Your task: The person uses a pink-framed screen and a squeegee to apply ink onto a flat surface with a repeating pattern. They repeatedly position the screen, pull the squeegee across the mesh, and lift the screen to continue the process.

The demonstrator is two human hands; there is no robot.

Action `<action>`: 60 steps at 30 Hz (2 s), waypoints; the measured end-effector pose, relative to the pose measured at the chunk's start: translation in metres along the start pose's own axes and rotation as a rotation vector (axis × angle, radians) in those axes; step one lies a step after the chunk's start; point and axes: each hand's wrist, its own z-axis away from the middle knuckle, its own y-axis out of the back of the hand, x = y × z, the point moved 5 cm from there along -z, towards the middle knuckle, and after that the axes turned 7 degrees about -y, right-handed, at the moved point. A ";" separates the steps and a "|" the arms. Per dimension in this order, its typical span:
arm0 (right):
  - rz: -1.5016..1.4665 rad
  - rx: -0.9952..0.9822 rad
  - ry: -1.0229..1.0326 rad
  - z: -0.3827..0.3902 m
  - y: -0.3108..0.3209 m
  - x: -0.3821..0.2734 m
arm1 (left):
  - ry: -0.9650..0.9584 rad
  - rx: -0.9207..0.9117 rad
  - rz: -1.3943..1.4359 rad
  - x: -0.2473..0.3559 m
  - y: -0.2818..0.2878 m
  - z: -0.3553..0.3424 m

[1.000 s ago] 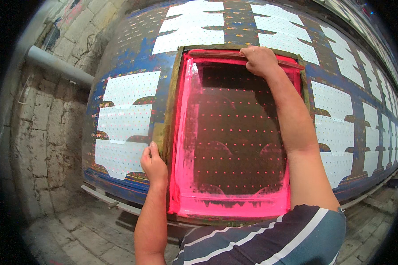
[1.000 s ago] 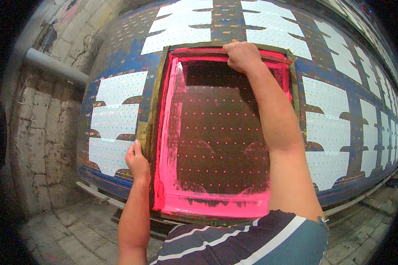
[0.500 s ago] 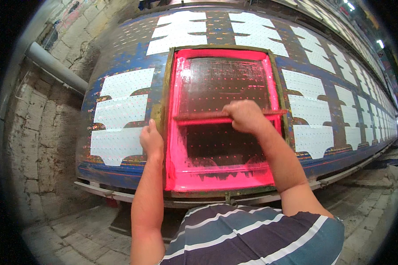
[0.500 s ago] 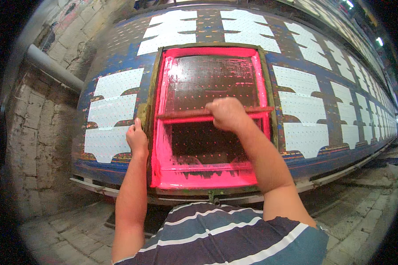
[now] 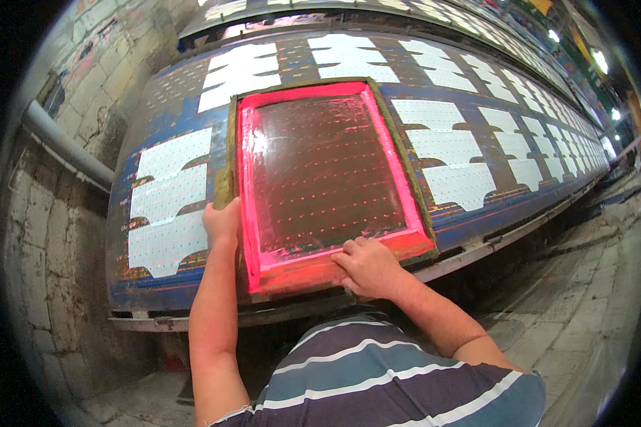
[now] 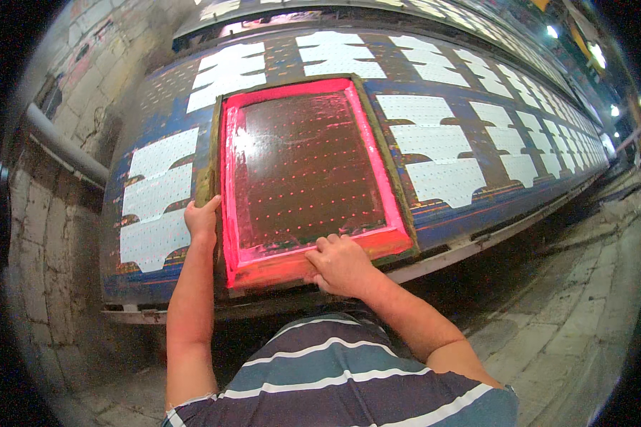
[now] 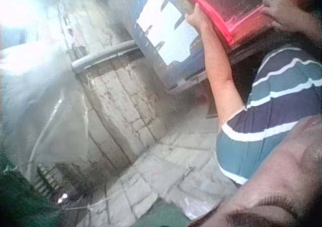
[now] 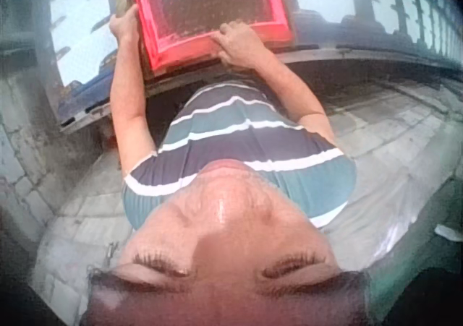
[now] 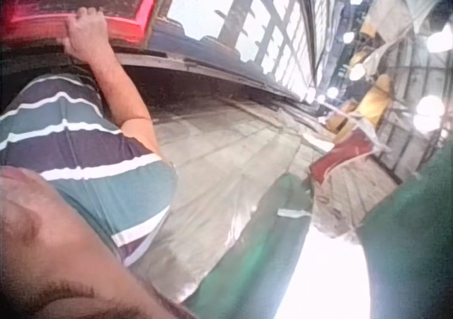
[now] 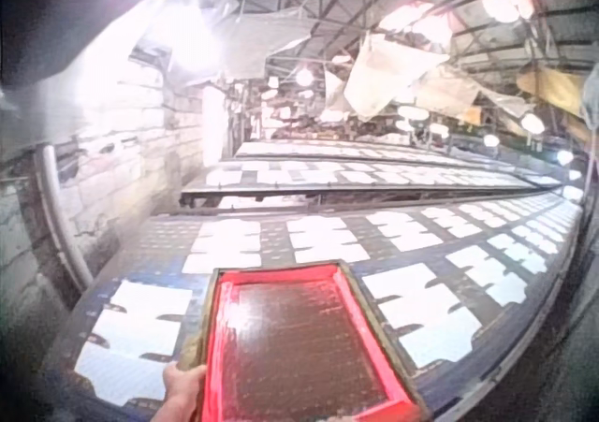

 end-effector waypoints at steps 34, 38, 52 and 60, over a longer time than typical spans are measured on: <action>-0.346 0.565 -0.945 0.194 0.097 0.482 | 0.004 -0.023 0.338 0.114 -0.261 0.135; -0.353 0.572 -1.003 0.235 0.110 0.545 | 0.012 0.025 0.211 0.105 -0.324 0.183; -0.555 0.584 -0.950 0.297 0.110 0.645 | -0.012 -0.016 0.188 0.117 -0.413 0.241; -0.037 0.386 -0.506 0.285 0.151 0.563 | -0.024 0.012 0.068 0.104 -0.415 0.238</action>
